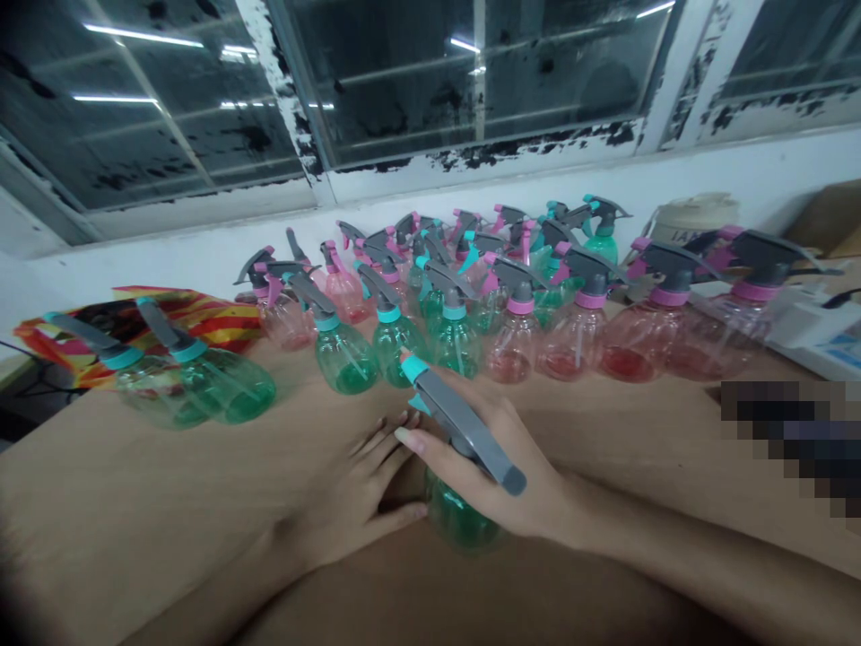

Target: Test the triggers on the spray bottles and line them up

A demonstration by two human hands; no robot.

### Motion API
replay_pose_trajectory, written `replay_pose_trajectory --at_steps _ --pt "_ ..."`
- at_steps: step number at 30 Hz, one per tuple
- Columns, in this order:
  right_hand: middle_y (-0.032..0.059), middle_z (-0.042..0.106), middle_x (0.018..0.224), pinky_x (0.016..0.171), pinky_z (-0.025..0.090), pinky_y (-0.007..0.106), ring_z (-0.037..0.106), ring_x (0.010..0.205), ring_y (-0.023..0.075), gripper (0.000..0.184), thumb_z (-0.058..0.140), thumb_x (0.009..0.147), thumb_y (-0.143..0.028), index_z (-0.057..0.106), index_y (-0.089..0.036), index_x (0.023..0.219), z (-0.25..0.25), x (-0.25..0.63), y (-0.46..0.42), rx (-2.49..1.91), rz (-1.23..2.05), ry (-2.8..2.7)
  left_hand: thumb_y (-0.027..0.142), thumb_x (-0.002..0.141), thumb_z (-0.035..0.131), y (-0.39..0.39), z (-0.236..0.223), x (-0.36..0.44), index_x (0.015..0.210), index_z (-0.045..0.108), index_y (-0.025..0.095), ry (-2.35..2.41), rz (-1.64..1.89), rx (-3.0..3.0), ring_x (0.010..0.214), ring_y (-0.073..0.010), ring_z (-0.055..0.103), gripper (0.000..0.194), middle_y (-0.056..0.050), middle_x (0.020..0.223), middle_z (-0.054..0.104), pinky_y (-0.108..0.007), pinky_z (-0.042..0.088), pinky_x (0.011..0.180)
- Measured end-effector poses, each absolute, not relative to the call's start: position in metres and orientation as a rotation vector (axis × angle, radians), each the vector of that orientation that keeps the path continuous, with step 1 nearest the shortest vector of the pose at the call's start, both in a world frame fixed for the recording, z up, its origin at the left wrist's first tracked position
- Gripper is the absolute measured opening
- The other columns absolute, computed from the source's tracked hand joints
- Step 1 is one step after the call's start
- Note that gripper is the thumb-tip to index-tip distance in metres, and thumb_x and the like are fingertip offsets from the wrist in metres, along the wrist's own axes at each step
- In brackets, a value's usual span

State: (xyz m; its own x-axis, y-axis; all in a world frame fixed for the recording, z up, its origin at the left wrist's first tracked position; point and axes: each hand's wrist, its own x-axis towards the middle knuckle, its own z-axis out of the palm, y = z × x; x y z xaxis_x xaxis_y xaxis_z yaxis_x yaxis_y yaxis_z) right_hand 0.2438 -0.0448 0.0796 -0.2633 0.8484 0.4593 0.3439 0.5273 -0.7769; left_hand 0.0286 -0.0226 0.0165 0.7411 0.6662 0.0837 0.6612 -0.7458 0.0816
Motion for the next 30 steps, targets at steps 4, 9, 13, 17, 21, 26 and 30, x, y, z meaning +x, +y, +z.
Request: replay_pose_trajectory --at_steps 4,9,13,17,21,26,30 --pt "-0.0006 0.059 0.071 0.065 0.051 0.032 0.06 0.066 0.0175 0.015 0.056 0.085 -0.034 0.062 -0.025 0.096 0.0778 0.2445 -0.0441 -0.999 0.692 -1.873 0.063 0.088 0.043 -0.0227 0.0164 0.0287 0.141 0.032 0.011 1.108 0.187 2.878 0.138 -0.0279 0.024 0.075 -0.016 0.147 0.031 -0.047 0.025 0.11" --pt "0.0009 0.067 0.096 0.084 0.049 0.033 0.063 0.089 0.0178 0.024 0.058 0.085 -0.03 0.059 -0.027 0.109 0.0755 0.244 -0.0433 -0.929 0.739 -1.821 0.063 0.089 0.041 -0.0226 0.0143 0.0278 0.142 0.03 0.013 1.095 0.222 2.904 0.136 -0.0279 0.027 0.074 -0.015 0.147 0.033 -0.047 0.024 0.111" --pt "0.0005 0.068 0.09 0.077 0.05 0.032 0.064 0.085 0.0175 0.012 0.057 0.086 -0.032 0.062 -0.025 0.094 0.0759 0.2428 -0.0425 -0.898 0.739 -1.802 0.064 0.088 0.041 -0.0236 0.0143 0.0279 0.141 0.032 0.011 1.108 0.211 2.917 0.136 -0.0282 0.028 0.075 -0.016 0.147 0.032 -0.047 0.025 0.11" --pt "-0.001 0.065 0.077 0.066 0.05 0.029 0.063 0.072 0.0158 0.011 0.056 0.086 -0.034 0.062 -0.025 0.085 0.0738 0.2425 -0.0421 -0.929 0.688 -1.807 0.064 0.088 0.041 -0.0242 0.0151 0.0282 0.14 0.034 0.01 1.122 0.207 2.92 0.136 -0.0281 0.028 0.076 -0.017 0.146 0.034 -0.046 0.025 0.11" --pt "-0.0015 0.063 0.074 0.062 0.049 0.027 0.06 0.068 0.0141 0.013 0.056 0.086 -0.034 0.061 -0.023 0.081 0.071 0.2435 -0.0418 -0.947 0.637 -1.806 0.063 0.088 0.043 -0.0236 0.0158 0.0284 0.14 0.035 0.011 1.116 0.192 2.914 0.136 -0.0277 0.027 0.073 -0.015 0.147 0.033 -0.046 0.025 0.11" --pt "0.0002 0.065 0.08 0.065 0.05 0.03 0.062 0.073 0.0161 0.013 0.057 0.085 -0.036 0.061 -0.024 0.087 0.0742 0.2438 -0.0406 -0.905 0.713 -1.819 0.062 0.087 0.045 -0.0239 0.0186 0.0293 0.138 0.037 0.009 1.109 0.189 2.931 0.137 -0.0274 0.026 0.074 -0.016 0.146 0.034 -0.045 0.025 0.111" --pt "0.0016 0.067 0.091 0.07 0.051 0.032 0.062 0.073 0.0165 0.025 0.061 0.082 -0.036 0.06 -0.026 0.105 0.0792 0.2434 -0.0419 -0.86 0.741 -1.828 0.063 0.088 0.044 -0.0231 0.0198 0.0295 0.138 0.038 0.008 1.123 0.144 2.931 0.136 -0.0273 0.027 0.074 -0.017 0.146 0.033 -0.046 0.026 0.111"
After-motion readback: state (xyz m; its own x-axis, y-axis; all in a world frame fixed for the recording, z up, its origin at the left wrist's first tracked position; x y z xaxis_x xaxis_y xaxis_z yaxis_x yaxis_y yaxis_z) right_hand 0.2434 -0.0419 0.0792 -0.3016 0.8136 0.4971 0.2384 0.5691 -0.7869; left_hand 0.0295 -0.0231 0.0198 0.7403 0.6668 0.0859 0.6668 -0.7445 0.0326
